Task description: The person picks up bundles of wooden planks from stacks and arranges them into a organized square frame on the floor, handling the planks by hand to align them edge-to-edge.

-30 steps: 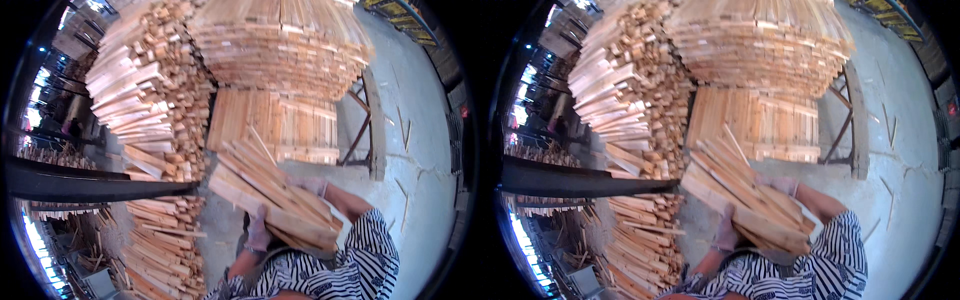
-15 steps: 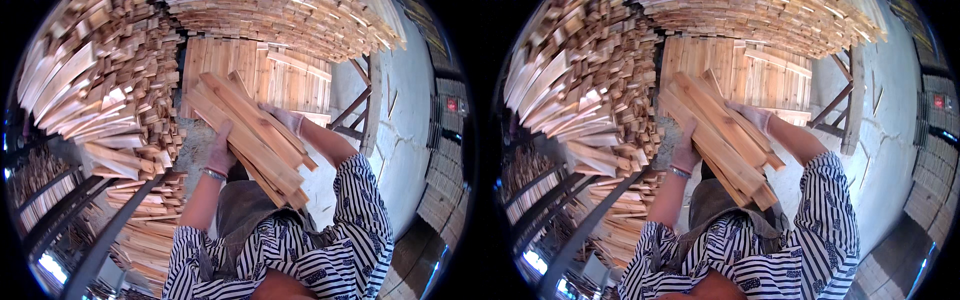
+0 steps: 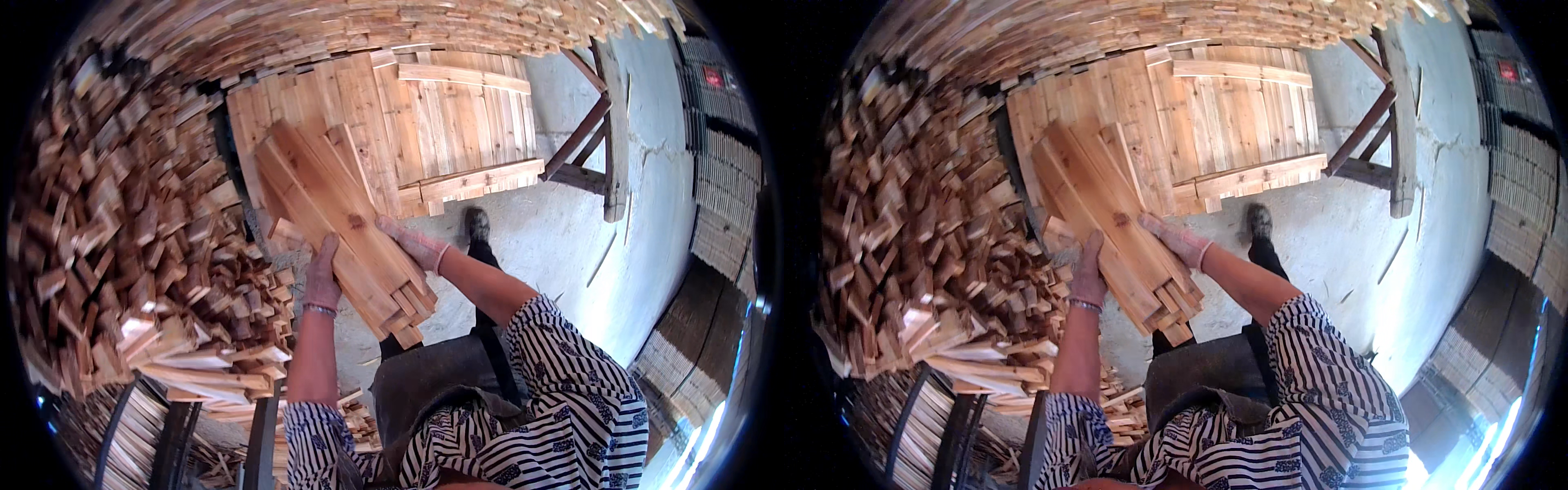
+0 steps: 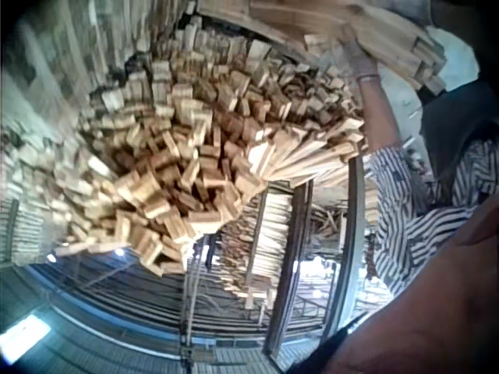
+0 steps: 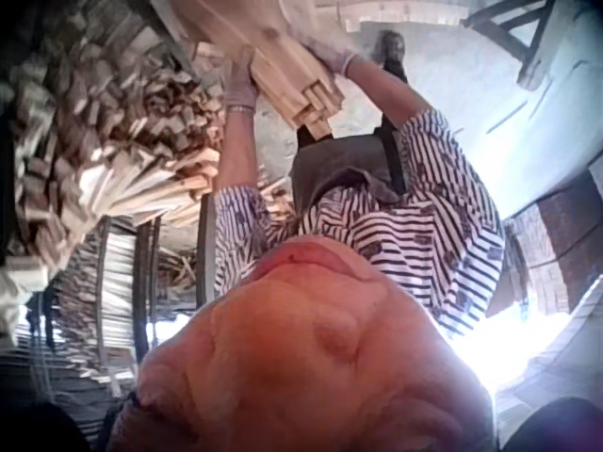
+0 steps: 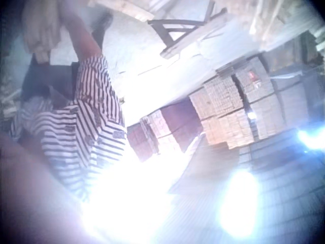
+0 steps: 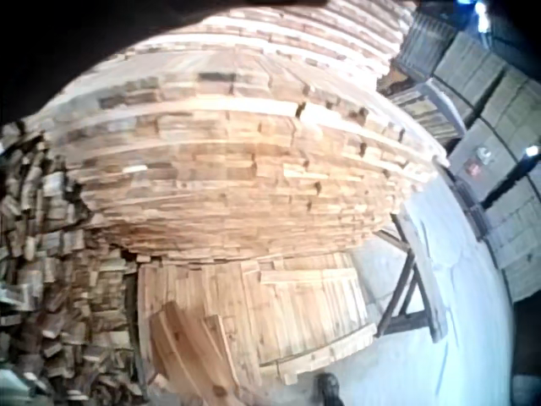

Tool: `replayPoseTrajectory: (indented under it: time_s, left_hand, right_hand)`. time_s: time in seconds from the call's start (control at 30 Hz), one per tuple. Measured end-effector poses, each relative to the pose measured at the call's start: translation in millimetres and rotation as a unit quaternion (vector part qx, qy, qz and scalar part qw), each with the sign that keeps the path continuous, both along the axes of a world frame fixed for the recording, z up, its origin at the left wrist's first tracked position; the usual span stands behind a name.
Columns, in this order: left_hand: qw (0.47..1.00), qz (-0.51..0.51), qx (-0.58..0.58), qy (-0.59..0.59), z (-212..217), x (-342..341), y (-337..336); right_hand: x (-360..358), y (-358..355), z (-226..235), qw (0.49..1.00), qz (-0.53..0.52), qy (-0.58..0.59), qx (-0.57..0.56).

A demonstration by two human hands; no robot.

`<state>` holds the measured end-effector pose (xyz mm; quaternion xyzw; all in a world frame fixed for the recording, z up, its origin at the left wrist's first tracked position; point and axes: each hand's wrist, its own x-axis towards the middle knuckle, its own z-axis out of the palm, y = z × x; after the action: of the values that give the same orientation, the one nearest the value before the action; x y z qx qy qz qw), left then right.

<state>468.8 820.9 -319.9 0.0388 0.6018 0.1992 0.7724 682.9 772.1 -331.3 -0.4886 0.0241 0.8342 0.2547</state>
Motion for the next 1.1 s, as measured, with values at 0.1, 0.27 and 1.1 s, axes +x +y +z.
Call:
replayPoseTrajectory:
  time_s: [0.1,0.27,1.1]
  left_hand:
    - [1.0,0.002,-0.014,0.025,5,18,-11]
    - [0.998,-0.008,0.059,0.024,24,73,-50]
    - [0.977,-0.136,0.161,0.009,-197,380,-75]
  right_hand:
    - [14,-18,-12,0.995,0.042,-0.057,0.063]
    - [74,-71,-1,0.99,0.0,-0.08,0.118]
    - [381,-112,-182,0.685,0.11,-0.72,0.019]
